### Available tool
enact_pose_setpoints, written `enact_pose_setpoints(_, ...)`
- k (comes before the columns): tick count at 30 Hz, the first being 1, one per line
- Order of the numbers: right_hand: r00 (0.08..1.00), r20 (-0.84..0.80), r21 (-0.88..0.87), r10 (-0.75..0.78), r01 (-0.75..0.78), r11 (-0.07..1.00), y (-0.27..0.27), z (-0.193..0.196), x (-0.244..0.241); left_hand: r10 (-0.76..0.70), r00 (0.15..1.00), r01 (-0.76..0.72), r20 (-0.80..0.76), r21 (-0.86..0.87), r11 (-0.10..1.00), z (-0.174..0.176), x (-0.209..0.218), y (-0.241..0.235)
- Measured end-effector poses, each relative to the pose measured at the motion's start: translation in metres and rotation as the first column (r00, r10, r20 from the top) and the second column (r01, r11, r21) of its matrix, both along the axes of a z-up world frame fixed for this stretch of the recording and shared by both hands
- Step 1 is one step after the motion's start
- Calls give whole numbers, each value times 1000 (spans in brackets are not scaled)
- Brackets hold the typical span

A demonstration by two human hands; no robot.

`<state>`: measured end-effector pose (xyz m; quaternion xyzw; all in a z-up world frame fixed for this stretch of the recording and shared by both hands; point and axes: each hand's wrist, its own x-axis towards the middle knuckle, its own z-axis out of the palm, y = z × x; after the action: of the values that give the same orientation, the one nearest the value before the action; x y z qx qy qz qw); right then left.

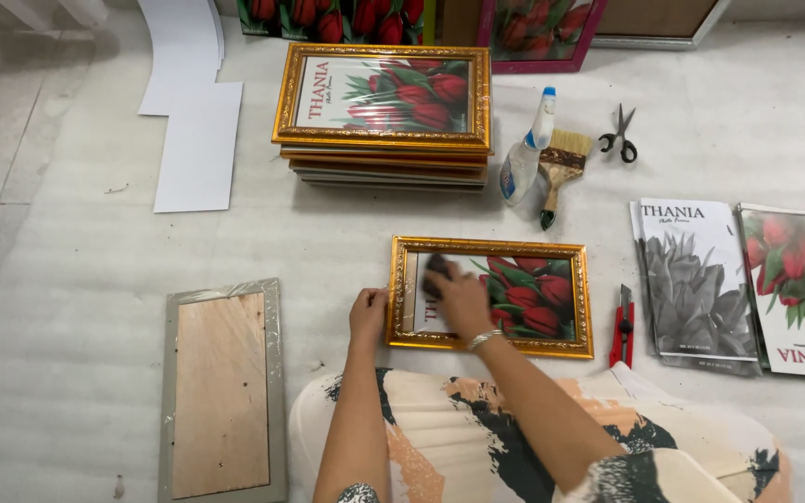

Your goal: Cleaning a gold-colored picture frame using a brush, spray cleaner, and a cloth.

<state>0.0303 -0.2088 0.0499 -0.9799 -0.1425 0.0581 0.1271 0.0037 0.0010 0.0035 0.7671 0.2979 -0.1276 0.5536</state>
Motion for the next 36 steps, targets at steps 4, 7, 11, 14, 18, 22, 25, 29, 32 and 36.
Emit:
enact_pose_setpoints(4,971,1,-127,-237,236,963,-91,29,-13,16,1000,-16,-10,-11,1000,-13,2,0)
enact_pose_setpoints(7,924,75,-221,-374,381,898,-167,8,-20,2,1000,-2,1,10,1000,-9,4,-4)
enact_pose_setpoints(11,841,88,-183,-534,541,821,-172,-6,-28,-105,994,103,20,105,989,-2,1,-8)
enact_pose_setpoints(14,815,-49,-114,-578,570,813,-103,4,-19,-113,993,109,26,122,987,-8,2,-6)
enact_pose_setpoints(18,935,-25,-38,-352,351,935,3,-3,-9,-114,993,109,31,130,985,0,2,-8)
enact_pose_setpoints(22,994,66,101,-84,77,992,59,-17,14,-72,997,67,38,107,992,-2,1,-9)
enact_pose_setpoints(25,976,218,27,-26,20,999,52,-20,29,-75,996,72,38,89,993,-5,3,-6)
enact_pose_setpoints(29,982,188,-45,-19,28,999,7,-11,31,-67,997,66,26,56,996,-5,1,-6)
enact_pose_setpoints(32,981,158,-92,-110,125,988,-54,16,12,-69,997,66,43,64,996,-6,0,-5)
enact_pose_setpoints(36,956,181,-147,-233,261,954,-152,18,-10,-77,996,72,50,87,994,-27,3,-3)
